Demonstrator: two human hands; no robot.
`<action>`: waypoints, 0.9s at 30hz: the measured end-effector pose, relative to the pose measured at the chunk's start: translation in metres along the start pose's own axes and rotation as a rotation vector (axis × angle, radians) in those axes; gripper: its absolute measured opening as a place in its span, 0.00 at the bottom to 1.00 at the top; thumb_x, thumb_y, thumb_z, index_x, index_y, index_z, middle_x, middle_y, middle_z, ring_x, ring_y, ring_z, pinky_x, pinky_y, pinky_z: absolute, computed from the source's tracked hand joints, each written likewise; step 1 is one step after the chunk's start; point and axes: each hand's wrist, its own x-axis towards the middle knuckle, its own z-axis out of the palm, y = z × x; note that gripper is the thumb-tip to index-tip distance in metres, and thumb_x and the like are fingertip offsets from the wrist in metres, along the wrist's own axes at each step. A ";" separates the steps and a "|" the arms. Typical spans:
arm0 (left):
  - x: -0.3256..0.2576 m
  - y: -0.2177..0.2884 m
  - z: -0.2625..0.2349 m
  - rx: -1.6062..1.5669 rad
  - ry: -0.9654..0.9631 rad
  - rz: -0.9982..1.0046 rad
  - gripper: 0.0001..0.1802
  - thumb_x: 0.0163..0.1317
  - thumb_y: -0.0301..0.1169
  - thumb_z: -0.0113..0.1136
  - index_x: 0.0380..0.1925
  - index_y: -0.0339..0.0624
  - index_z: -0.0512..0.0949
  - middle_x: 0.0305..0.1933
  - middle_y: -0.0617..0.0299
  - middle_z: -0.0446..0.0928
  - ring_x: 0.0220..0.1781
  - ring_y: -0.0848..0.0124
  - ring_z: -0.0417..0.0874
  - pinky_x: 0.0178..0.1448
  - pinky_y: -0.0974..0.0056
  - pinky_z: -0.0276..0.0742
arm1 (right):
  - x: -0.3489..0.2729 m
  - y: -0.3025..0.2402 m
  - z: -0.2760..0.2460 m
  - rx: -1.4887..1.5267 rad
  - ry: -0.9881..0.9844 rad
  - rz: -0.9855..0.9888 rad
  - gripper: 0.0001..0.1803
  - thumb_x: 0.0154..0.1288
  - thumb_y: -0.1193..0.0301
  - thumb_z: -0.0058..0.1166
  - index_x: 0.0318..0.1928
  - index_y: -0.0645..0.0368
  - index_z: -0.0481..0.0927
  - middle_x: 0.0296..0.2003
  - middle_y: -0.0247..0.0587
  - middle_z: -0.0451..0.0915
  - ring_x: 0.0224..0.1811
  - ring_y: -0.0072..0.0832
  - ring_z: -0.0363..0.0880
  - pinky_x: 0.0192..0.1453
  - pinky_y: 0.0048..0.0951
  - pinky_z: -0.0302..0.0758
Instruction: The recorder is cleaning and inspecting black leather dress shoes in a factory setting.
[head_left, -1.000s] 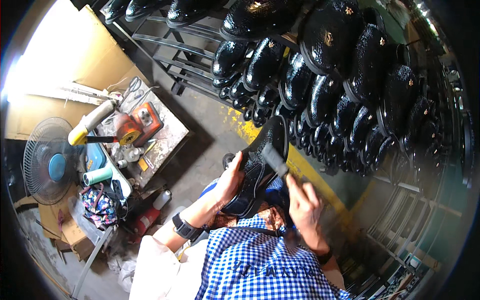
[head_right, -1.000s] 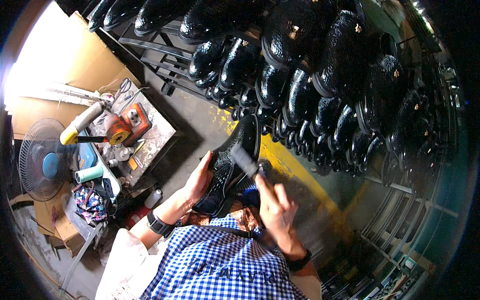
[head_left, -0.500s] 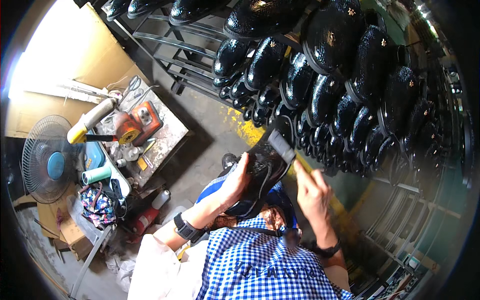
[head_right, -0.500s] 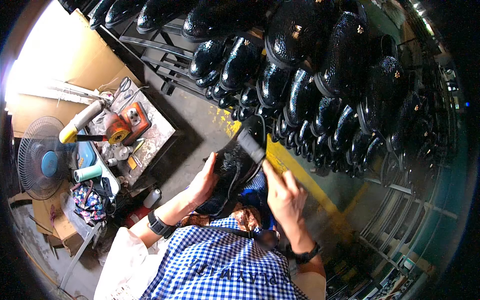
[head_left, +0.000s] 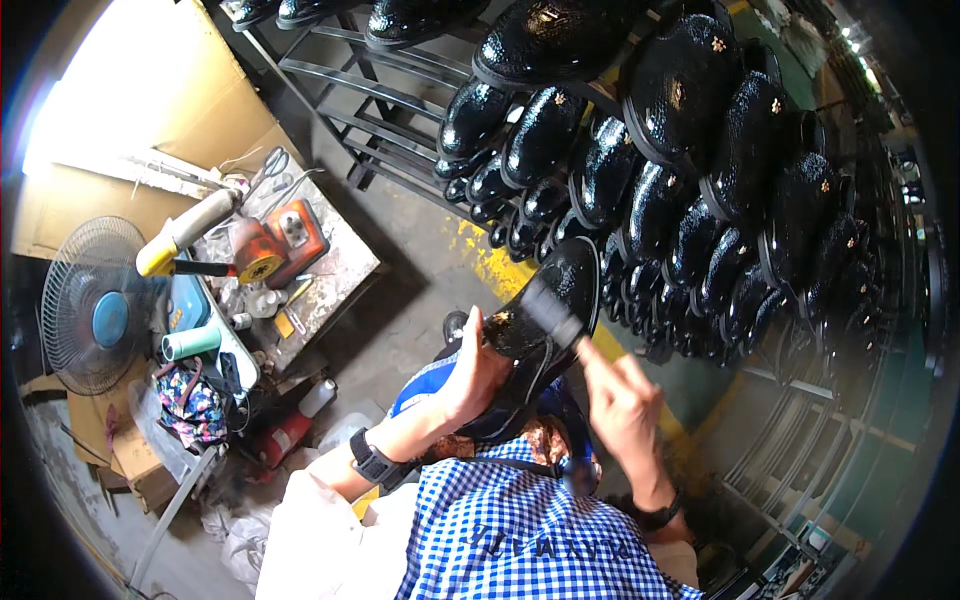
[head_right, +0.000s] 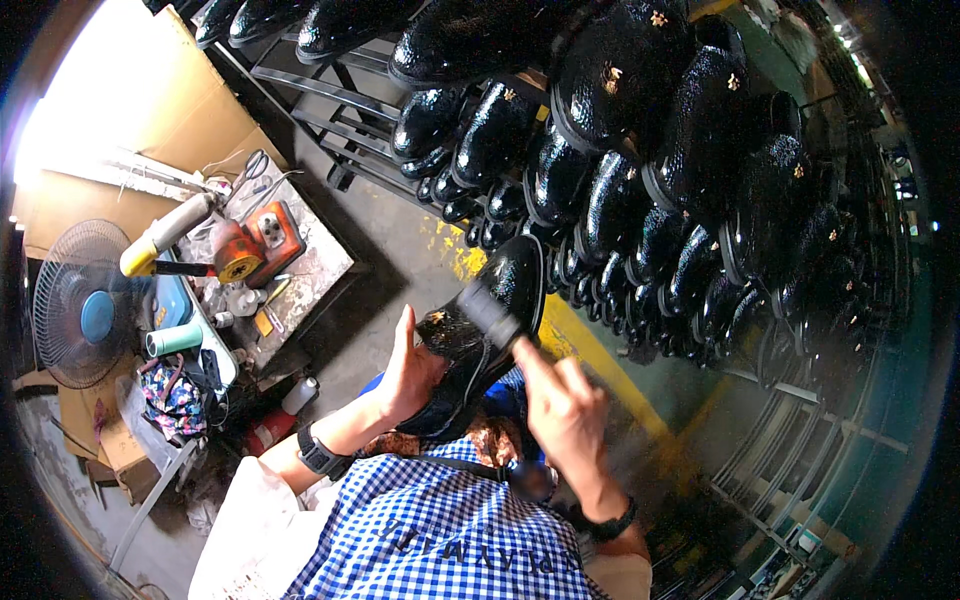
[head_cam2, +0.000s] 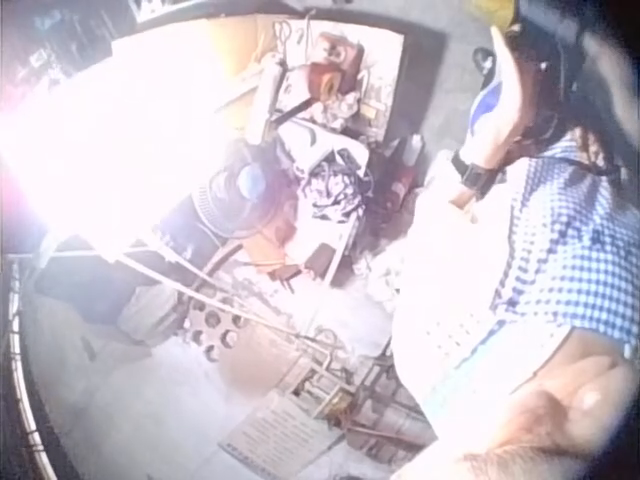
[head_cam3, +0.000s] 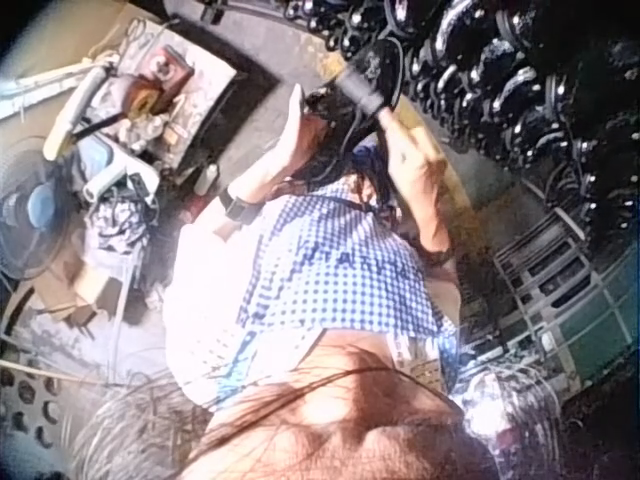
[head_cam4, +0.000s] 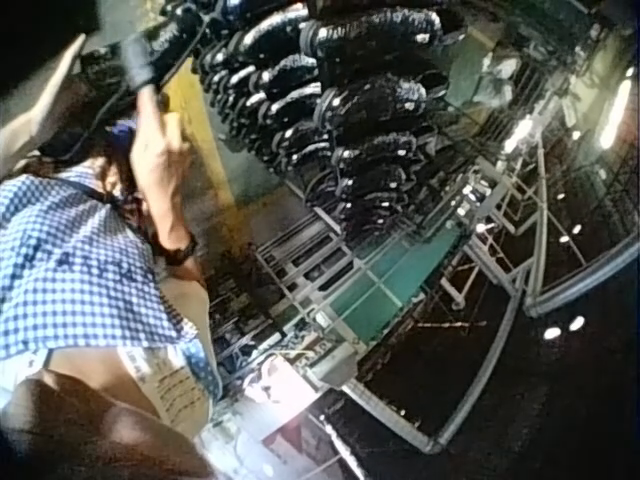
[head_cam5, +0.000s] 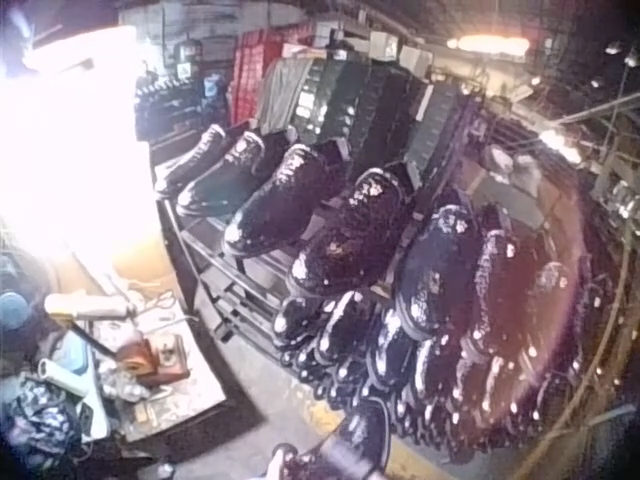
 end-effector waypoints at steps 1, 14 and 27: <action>0.001 -0.004 -0.003 0.035 -0.025 0.023 0.46 0.56 0.67 0.25 0.63 0.42 0.54 0.63 0.55 0.60 0.62 0.62 0.63 0.65 0.59 0.56 | 0.006 0.008 0.001 -0.023 0.051 0.011 0.19 0.54 0.72 0.55 0.48 0.42 0.78 0.18 0.35 0.66 0.14 0.32 0.71 0.17 0.34 0.67; -0.002 -0.008 0.001 -0.115 0.048 0.037 0.33 0.62 0.57 0.35 0.56 0.43 0.63 0.58 0.56 0.67 0.58 0.60 0.68 0.63 0.56 0.60 | 0.000 -0.007 -0.021 0.072 -0.115 -0.027 0.17 0.54 0.72 0.55 0.46 0.42 0.79 0.18 0.35 0.67 0.14 0.31 0.70 0.17 0.33 0.66; 0.005 -0.005 -0.007 -0.133 0.013 0.012 0.31 0.64 0.54 0.35 0.57 0.43 0.63 0.56 0.55 0.69 0.56 0.60 0.70 0.62 0.55 0.62 | -0.018 -0.010 -0.021 0.056 -0.145 -0.101 0.16 0.53 0.73 0.56 0.45 0.46 0.80 0.18 0.35 0.69 0.15 0.31 0.71 0.17 0.32 0.66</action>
